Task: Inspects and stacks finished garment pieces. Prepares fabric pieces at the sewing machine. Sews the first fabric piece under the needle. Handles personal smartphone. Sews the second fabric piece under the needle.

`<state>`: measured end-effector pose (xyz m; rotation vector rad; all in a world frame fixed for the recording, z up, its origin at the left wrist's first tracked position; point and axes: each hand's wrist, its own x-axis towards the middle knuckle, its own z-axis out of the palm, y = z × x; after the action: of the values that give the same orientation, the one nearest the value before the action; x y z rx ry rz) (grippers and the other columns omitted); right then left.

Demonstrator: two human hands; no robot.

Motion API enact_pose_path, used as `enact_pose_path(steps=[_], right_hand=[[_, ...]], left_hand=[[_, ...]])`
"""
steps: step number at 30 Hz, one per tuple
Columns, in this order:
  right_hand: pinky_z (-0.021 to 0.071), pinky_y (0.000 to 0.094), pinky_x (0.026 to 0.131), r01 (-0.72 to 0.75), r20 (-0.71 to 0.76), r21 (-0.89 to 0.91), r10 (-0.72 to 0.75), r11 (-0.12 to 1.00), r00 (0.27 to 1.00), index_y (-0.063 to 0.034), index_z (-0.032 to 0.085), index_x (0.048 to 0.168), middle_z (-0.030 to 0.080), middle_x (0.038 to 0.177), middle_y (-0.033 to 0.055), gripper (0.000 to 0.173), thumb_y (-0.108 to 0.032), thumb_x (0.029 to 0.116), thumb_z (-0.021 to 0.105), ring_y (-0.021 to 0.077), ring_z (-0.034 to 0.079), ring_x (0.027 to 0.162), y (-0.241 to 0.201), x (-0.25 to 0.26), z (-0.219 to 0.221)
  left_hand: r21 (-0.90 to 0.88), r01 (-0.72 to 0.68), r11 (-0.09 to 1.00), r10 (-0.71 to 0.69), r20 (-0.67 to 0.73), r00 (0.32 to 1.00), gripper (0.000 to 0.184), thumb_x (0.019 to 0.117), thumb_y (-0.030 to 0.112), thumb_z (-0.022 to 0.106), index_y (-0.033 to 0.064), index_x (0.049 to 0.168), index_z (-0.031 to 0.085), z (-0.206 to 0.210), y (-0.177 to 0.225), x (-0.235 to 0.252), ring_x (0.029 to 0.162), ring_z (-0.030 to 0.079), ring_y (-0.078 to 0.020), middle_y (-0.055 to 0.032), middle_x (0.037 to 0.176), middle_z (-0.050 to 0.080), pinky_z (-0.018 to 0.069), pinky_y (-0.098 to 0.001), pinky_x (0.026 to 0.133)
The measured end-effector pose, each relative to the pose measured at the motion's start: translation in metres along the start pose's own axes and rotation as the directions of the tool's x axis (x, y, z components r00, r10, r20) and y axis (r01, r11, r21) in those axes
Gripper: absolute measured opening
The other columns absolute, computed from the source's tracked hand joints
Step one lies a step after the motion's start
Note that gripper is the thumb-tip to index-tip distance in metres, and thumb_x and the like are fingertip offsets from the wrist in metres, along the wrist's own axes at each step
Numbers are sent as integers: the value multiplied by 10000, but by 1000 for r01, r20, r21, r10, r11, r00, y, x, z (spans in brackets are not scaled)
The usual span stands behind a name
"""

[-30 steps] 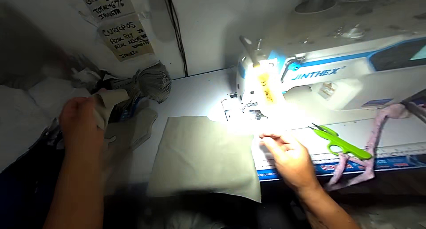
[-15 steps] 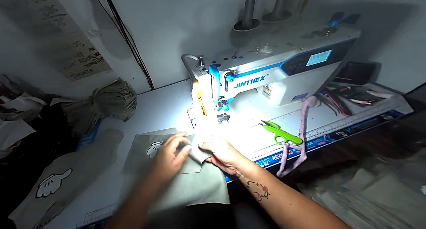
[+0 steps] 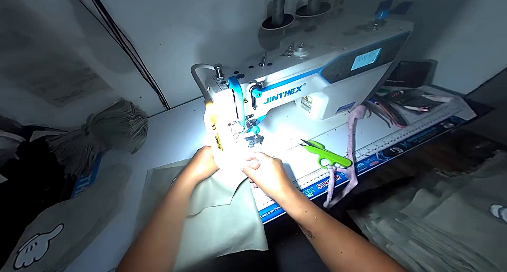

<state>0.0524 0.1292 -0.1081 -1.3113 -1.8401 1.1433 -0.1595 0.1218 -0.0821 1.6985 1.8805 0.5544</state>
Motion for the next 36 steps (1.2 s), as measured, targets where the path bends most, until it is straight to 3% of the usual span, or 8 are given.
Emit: enact_pose_path(steps=[3, 13, 18, 23, 26, 28, 31, 36], right_hand=[[610, 355, 564, 15, -55, -37, -17, 999, 998, -20, 644, 1206, 685, 722, 67, 342, -196, 940, 768, 165, 680, 553, 3, 4, 4], [555, 391, 649, 13, -42, -285, -26, 958, 999, -56, 640, 1044, 660, 737, 47, 240, -272, 970, 713, 189, 673, 695, 3, 12, 10], [530, 378, 592, 28, -45, -303, -43, 953, 998, -62, 633, 981, 624, 687, 40, 213, -251, 952, 728, 187, 646, 638, 4, 14, 11], [522, 372, 571, 52, -45, -297, -68, 953, 997, -61, 625, 953, 606, 644, 39, 190, -217, 946, 733, 185, 635, 607, 4, 14, 10], [529, 390, 574, 58, -50, -322, -78, 945, 996, -59, 632, 958, 615, 655, 52, 204, -233, 943, 737, 204, 646, 616, 4, 13, 10], [531, 404, 576, 44, -32, -337, -58, 940, 998, -58, 634, 960, 610, 660, 58, 219, -255, 951, 730, 217, 645, 622, 4, 13, 8], [525, 404, 585, 22, -2, -325, -24, 946, 1000, -56, 630, 963, 609, 665, 63, 246, -275, 950, 741, 218, 639, 622, 4, 13, 3], [571, 374, 619, -11, 41, -234, 21, 972, 999, -50, 651, 1077, 650, 727, 59, 217, -233, 977, 709, 175, 660, 613, 10, 16, -14]], left_hand=[[62, 10, 998, -8, -39, 999, 287, 941, 280, 758, 95, 756, 641, 4, -2, 6, 600, 547, -178, -43, 639, 568, 439, -395, 581], [116, -50, 992, 62, -108, 992, 294, 1005, 275, 672, 82, 794, 602, 14, -1, 1, 520, 468, -128, -7, 581, 484, 386, -320, 508], [174, 2, 985, 17, -107, 994, 281, 1001, 276, 676, 36, 857, 641, 17, 3, 6, 612, 549, -159, -44, 656, 558, 459, -369, 595], [250, 11, 968, 27, -149, 988, 288, 1021, 330, 639, 62, 924, 599, 21, 10, 3, 578, 531, -206, -66, 654, 541, 422, -404, 539], [378, -123, 918, 217, -217, 952, 211, 987, 193, 693, -1, 1062, 658, 28, 17, -2, 857, 678, -312, -156, 925, 674, 552, -498, 757], [513, -317, 798, 491, -248, 835, 111, 930, 74, 693, 14, 1007, 745, 38, 9, 2, 984, 685, -346, -152, 997, 712, 535, -546, 903], [621, -445, 645, 685, -212, 697, 166, 902, -8, 623, 73, 883, 767, 50, 5, 7, 907, 682, -297, -80, 880, 722, 423, -597, 1003], [714, -361, 600, 647, -168, 744, 171, 920, 14, 624, 47, 985, 779, 59, 10, -4, 895, 708, -283, -93, 938, 743, 414, -612, 1041]])
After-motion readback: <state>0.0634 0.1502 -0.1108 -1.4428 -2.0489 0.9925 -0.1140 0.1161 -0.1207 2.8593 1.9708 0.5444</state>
